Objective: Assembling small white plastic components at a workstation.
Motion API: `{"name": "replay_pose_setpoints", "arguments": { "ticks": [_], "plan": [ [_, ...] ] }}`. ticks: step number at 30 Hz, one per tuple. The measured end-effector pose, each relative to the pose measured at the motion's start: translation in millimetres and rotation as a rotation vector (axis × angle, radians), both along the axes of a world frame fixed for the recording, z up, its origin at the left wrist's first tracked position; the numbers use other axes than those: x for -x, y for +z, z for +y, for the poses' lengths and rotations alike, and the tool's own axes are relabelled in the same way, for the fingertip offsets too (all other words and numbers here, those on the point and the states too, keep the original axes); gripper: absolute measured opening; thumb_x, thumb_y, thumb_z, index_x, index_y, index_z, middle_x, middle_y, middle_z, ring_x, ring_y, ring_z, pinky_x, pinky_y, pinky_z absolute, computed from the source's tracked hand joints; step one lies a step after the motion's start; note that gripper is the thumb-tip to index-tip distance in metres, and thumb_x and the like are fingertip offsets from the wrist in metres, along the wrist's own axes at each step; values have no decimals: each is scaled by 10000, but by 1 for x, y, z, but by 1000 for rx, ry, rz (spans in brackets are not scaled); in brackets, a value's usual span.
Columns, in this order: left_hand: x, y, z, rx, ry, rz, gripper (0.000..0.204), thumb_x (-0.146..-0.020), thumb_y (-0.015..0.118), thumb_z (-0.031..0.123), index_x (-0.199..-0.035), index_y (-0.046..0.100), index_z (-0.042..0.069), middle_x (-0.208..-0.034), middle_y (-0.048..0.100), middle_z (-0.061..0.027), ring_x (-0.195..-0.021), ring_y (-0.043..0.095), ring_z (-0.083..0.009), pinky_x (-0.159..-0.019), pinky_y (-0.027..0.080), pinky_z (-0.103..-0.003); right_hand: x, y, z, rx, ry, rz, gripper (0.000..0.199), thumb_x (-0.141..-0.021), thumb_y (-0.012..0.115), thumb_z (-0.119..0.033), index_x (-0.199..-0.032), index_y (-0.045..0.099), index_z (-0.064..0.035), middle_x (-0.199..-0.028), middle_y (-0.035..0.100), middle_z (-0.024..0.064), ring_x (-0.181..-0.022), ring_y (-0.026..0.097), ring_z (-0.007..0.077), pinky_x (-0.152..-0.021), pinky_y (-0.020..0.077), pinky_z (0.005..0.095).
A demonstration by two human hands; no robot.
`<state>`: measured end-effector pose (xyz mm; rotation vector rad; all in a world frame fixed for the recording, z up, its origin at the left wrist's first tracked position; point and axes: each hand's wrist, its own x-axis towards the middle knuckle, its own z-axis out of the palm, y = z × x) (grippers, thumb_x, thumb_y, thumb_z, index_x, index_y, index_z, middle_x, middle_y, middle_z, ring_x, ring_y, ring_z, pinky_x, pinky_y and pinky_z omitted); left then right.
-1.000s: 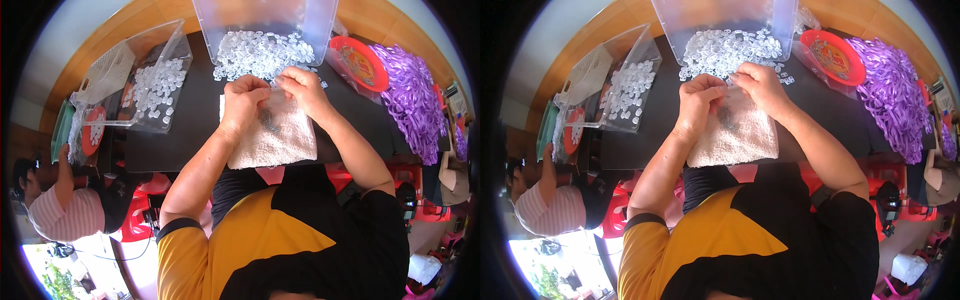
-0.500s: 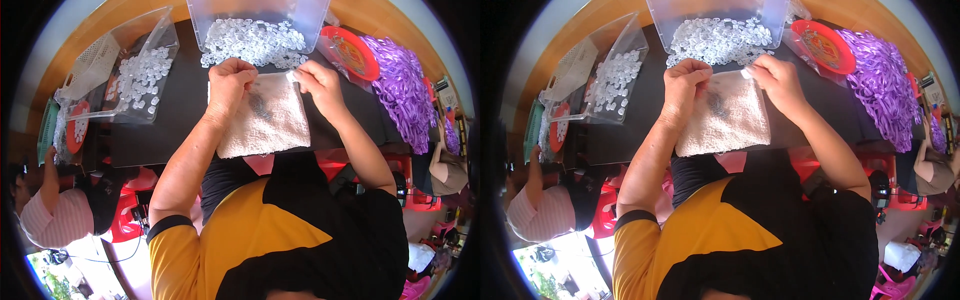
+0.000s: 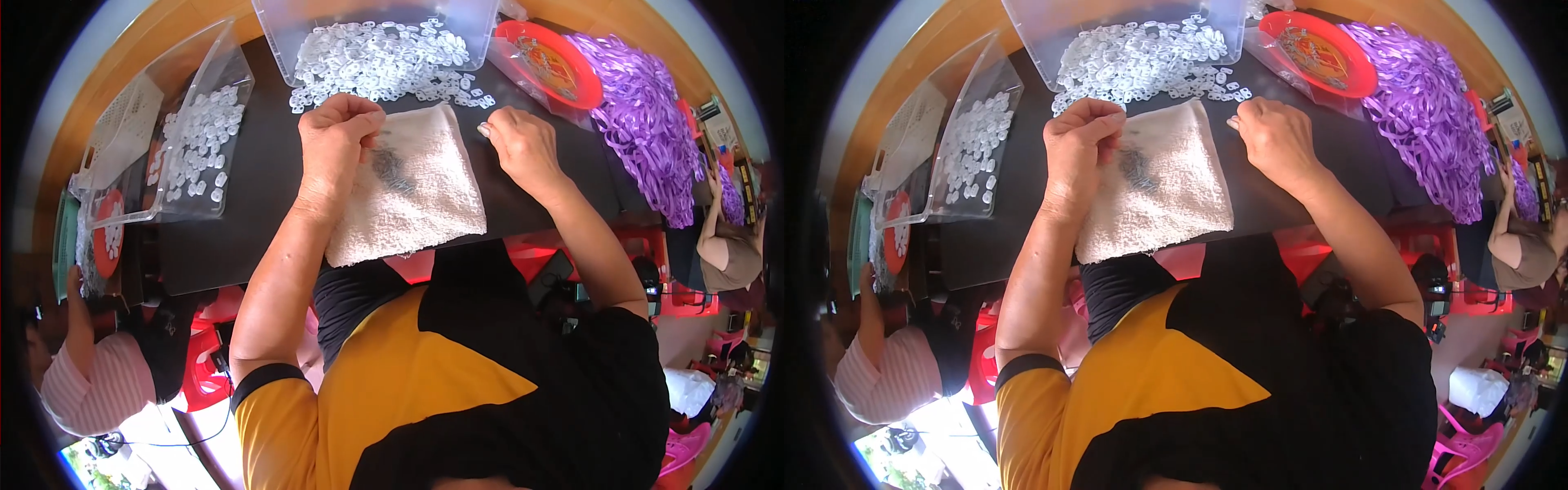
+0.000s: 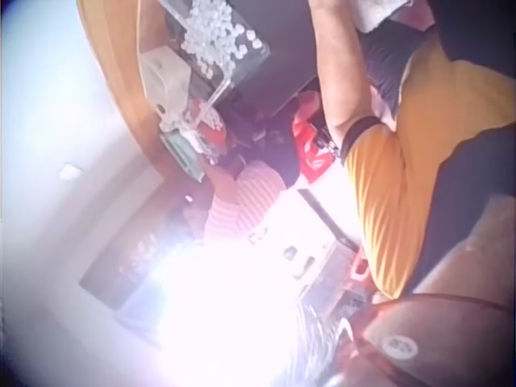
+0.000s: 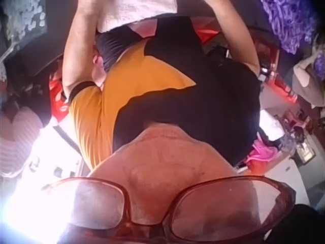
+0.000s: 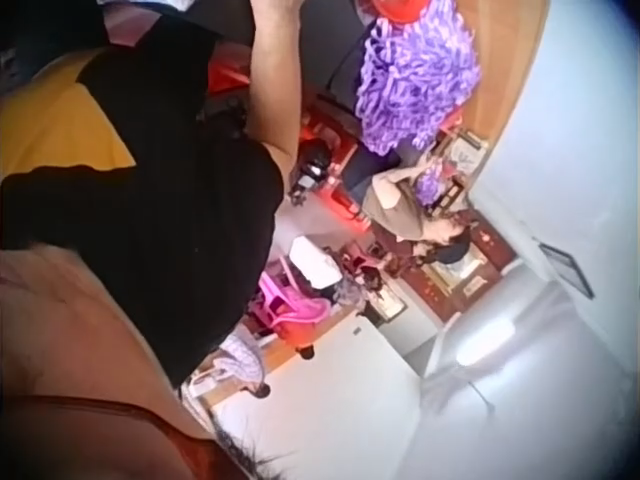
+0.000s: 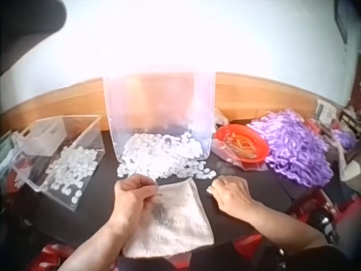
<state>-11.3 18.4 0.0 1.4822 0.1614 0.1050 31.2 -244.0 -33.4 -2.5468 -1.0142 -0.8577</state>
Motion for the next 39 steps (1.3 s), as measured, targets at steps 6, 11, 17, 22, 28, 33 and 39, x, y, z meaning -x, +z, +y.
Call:
{"name": "replay_pose_setpoints", "arguments": {
  "ticks": [6,11,17,22,28,33,39],
  "plan": [
    [1,1,1,17,-21,-5,74,-823,654,44,-871,675,-8,-684,596,-17,-576,520,-79,-515,386,-219,1,4,1,52,-41,1,182,-830,677,-156,-774,541,-49,-710,603,103,-658,613,300,-564,472,429],
    [1,3,2,21,-36,-5,81,-824,649,43,-874,673,-16,-688,597,-20,-582,521,-82,-527,389,-221,-3,7,2,153,-44,35,179,-833,666,-151,-773,535,-45,-690,602,117,-623,618,308,-550,469,435],
    [3,5,1,-1,-58,24,88,-823,640,42,-870,669,-26,-678,594,-22,-575,514,-81,-521,373,-220,-5,9,8,143,99,36,173,-828,658,-143,-768,528,-47,-694,601,116,-607,605,307,-551,464,434],
    [2,4,-1,29,-62,22,59,-828,640,39,-834,668,-13,-662,577,2,-559,487,-47,-493,366,-202,0,4,14,151,91,-81,154,-802,652,-119,-761,514,-64,-689,554,83,-608,577,274,-560,444,396],
    [4,5,-1,6,-76,49,62,-835,645,50,-837,672,-6,-672,583,9,-593,504,-43,-510,375,-197,0,3,15,188,46,13,169,-817,659,-88,-766,502,-52,-695,521,96,-634,562,290,-588,430,407],
    [4,6,-2,23,-69,57,62,-837,653,54,-842,674,-4,-673,586,8,-587,501,-43,-513,382,-199,-3,7,13,196,60,90,138,-802,641,-68,-770,508,-47,-686,530,104,-620,568,303,-578,437,427],
    [5,5,-3,-21,-80,73,87,-830,642,48,-878,676,-17,-705,613,-23,-585,530,-72,-521,387,-203,-5,9,14,282,73,166,141,-808,627,-77,-764,498,-42,-684,541,110,-635,577,317,-585,443,432]
  ]
}}
